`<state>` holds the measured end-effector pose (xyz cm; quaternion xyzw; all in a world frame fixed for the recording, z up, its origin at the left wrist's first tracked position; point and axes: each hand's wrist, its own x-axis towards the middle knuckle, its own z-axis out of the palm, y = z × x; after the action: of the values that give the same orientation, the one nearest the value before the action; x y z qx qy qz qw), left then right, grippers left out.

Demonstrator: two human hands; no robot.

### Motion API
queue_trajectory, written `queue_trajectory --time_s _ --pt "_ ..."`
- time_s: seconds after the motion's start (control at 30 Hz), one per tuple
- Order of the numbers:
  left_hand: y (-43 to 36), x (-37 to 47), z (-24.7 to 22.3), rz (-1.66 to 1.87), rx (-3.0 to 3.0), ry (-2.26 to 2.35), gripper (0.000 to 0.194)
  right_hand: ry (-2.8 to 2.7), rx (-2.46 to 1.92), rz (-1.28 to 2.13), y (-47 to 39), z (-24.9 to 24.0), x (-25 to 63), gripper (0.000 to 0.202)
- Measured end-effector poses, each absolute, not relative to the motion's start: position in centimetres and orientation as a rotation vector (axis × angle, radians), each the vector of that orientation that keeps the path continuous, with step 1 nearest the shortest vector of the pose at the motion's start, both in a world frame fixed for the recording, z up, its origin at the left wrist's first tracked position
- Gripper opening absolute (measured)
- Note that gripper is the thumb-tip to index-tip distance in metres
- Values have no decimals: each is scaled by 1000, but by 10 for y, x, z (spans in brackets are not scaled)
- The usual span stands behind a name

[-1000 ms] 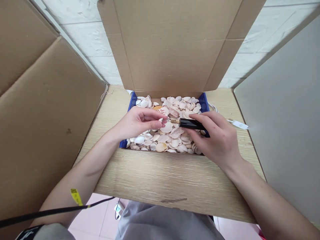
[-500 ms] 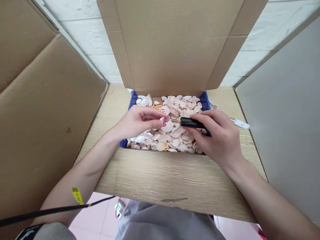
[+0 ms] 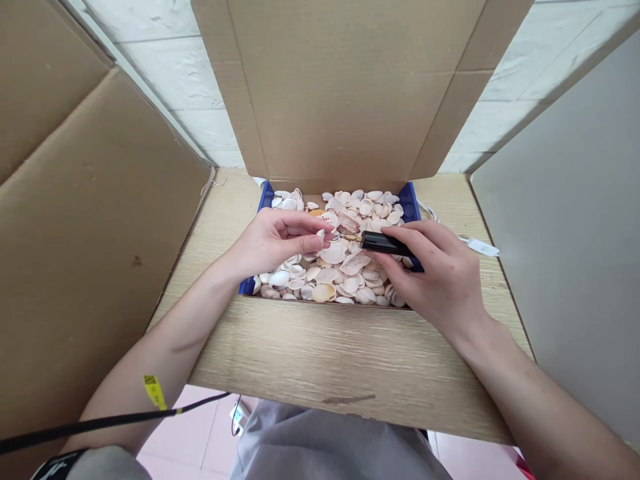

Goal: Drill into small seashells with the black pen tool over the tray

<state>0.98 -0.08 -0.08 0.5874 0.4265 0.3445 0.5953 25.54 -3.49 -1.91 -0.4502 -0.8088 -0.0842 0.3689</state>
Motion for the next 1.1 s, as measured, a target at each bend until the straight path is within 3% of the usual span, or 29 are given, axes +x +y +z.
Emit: queue_trajectory --time_s 0.43,0.67,1.1 --pt "-1 12 3 747 1379 1019 26 -2095 -1109 -223 -35 -18 256 17" --pt "-2 11 6 618 1366 904 19 -2039 -922 -479 -38 -15 257 34" --pt "-2 13 4 779 1372 995 22 -2059 -1049 -320 -35 -19 256 31"
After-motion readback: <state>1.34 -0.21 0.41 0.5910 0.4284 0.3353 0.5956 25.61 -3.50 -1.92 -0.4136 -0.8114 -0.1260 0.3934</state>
